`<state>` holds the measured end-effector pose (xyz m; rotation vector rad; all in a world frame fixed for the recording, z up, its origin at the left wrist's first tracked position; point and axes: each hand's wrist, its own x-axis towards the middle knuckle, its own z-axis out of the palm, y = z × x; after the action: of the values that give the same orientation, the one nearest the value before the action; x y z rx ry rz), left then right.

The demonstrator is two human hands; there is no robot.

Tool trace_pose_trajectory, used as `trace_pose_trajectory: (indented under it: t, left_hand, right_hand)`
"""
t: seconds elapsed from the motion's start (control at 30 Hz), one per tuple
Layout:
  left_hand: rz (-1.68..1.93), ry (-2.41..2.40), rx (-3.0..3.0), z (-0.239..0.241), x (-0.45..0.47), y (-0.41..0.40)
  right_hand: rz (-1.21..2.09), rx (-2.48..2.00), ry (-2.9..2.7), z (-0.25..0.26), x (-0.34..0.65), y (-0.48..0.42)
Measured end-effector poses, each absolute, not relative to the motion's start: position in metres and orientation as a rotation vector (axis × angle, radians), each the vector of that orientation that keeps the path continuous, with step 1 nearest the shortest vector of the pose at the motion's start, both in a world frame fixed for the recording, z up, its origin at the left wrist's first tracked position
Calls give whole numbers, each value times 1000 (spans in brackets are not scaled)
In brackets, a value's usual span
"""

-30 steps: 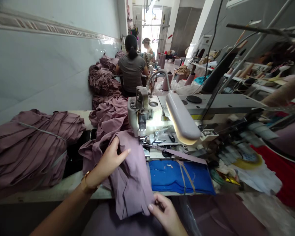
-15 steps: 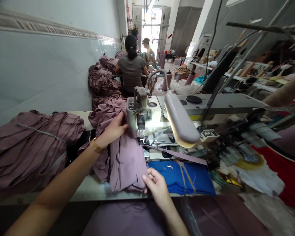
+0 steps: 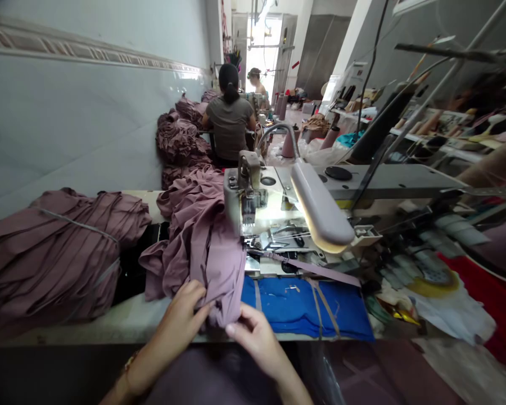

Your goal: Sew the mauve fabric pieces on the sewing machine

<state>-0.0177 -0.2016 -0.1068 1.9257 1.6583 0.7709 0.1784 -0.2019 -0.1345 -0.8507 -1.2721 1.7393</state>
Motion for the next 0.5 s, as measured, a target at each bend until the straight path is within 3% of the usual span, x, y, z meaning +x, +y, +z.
trace_pose_trajectory:
  t: [0.2, 0.37, 0.5]
  left_hand:
    - [1012, 1358, 1529, -42, -48, -181]
    - [825, 1361, 1703, -43, -33, -193]
    - [822, 1442, 1764, -52, -23, -192]
  right_hand:
    - [2221, -746, -1183, -139, 188, -245]
    - [1934, -1043, -1098, -186, 224, -271]
    - [1842, -1120, -1181, -192, 237, -264]
